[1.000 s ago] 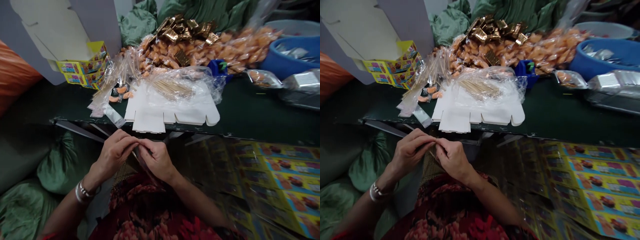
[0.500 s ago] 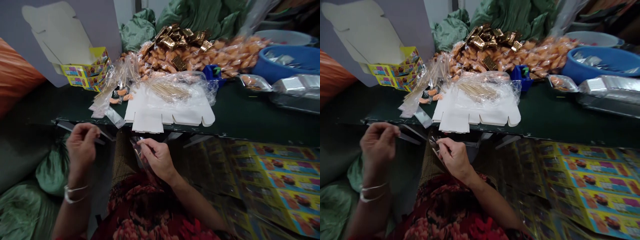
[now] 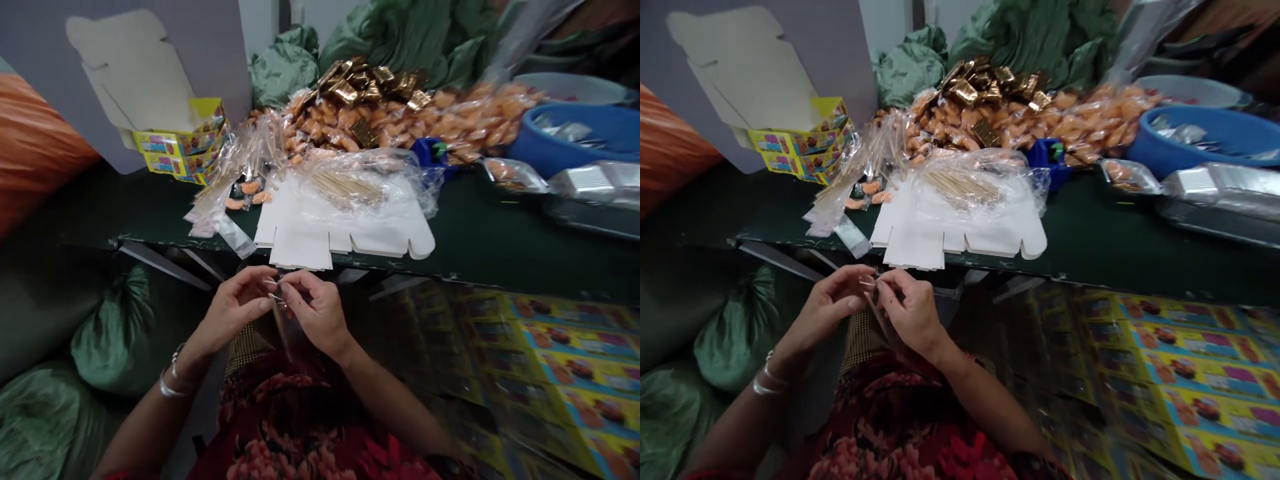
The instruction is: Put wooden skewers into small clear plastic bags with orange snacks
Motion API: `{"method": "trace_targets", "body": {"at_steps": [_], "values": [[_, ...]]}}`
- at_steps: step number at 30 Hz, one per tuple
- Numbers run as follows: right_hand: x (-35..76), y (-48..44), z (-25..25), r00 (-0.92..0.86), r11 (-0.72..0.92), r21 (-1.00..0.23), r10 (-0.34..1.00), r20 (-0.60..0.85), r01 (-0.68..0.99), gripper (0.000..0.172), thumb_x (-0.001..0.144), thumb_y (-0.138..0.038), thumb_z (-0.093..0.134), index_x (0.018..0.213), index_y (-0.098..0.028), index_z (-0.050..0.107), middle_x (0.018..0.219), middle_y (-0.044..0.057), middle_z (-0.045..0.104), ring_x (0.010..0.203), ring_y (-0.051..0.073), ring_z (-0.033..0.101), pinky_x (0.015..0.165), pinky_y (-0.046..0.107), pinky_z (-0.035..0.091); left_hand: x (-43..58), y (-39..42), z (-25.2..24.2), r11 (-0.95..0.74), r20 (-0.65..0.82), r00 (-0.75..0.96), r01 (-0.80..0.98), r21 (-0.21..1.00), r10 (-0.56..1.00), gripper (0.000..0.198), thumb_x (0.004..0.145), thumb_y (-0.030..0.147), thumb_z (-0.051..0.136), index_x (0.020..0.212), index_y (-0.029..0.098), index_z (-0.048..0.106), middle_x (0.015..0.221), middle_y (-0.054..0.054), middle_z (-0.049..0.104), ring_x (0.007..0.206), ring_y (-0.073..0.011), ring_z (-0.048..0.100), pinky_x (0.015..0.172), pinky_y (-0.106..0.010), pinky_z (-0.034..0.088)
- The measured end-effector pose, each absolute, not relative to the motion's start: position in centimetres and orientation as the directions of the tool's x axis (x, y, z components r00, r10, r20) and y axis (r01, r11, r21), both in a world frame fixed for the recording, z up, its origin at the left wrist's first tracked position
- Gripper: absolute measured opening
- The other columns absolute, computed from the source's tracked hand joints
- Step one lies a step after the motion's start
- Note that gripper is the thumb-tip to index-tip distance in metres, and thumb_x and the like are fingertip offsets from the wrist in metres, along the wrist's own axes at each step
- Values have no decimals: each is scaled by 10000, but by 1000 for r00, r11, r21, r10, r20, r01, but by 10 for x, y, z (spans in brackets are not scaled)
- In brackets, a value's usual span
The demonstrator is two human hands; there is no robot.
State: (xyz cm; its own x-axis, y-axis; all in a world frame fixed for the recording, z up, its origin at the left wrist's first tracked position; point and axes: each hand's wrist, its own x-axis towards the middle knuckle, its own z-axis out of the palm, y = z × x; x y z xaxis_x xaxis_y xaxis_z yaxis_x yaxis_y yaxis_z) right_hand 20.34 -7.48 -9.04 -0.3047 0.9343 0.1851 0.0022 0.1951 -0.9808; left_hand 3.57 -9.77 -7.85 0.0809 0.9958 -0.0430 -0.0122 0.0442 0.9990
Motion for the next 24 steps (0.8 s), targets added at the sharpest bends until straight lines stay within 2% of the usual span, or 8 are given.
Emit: {"method": "trace_targets", "body": {"at_steps": [4, 9, 11, 13, 15, 17, 20, 24], "values": [[208, -68, -96, -272, 110, -982, 951, 148, -152, 109, 869, -244, 538, 919, -178, 609, 582, -39, 581, 447, 79, 507, 460, 189, 434, 57, -79, -90, 84, -83, 9, -119, 989, 996, 172, 741, 303, 727, 781, 154, 652, 630, 13, 584, 519, -80, 501, 503, -183, 412], [215, -55, -112, -336, -45, -907, 936, 109, -419, 113, 810, -250, 561, 789, -175, 643, 648, -8, 621, 524, 99, 546, 537, 228, 475, 53, -68, -100, 94, -68, 106, -262, 960, 992, 176, 712, 308, 737, 752, 154, 662, 703, -17, 628, 573, -107, 544, 536, -218, 444], [218, -50, -115, -373, -86, -897, 923, 93, -435, 144, 801, -267, 564, 766, -166, 661, 685, 12, 646, 567, 111, 568, 574, 244, 484, 50, -63, -95, 53, -27, 147, -180, 982, 989, 172, 741, 316, 706, 770, 147, 686, 726, -35, 641, 616, -118, 559, 585, -232, 462], [220, -46, -115, -384, -104, -911, 921, 62, -398, 158, 801, -296, 596, 766, -158, 664, 680, 17, 650, 576, 113, 576, 577, 242, 480, 49, -58, -88, -4, 3, 130, 7, 1000, 991, 143, 767, 287, 684, 758, 144, 686, 717, -35, 641, 638, -118, 564, 606, -224, 465], [219, -42, -114, -334, -90, -937, 942, 30, -338, 166, 779, -309, 653, 717, -156, 638, 625, 1, 627, 542, 102, 559, 540, 219, 458, 50, -53, -85, -65, 53, 65, 188, 980, 996, 91, 759, 233, 692, 742, 149, 663, 706, -21, 639, 650, -112, 575, 606, -203, 466], [218, -39, -114, -269, -61, -960, 963, 15, -273, 176, 751, -297, 695, 685, -160, 608, 586, -14, 608, 518, 95, 550, 512, 201, 440, 52, -48, -85, -102, 102, 13, 266, 959, 995, 114, 746, 216, 704, 835, 164, 654, 706, -3, 645, 639, -110, 590, 592, -193, 476], [216, -35, -113, -230, -22, -978, 973, 28, -209, 130, 788, -277, 664, 823, -173, 593, 626, -13, 652, 543, 112, 599, 545, 210, 479, 54, -42, -88, -99, 100, 13, 344, 934, 995, 219, 771, 232, 688, 981, 180, 651, 717, 0, 674, 606, -110, 608, 570, -194, 491], [219, -29, -108, -253, 92, -990, 960, 117, -108, 154, 879, -220, 544, 1030, -194, 532, 709, -4, 700, 625, 130, 662, 618, 221, 513, 44, -31, -73, -193, 128, 157, 537, 821, 979, 104, 825, 240, 635, 868, 176, 705, 746, -25, 711, 656, -132, 643, 608, -211, 505]]}}
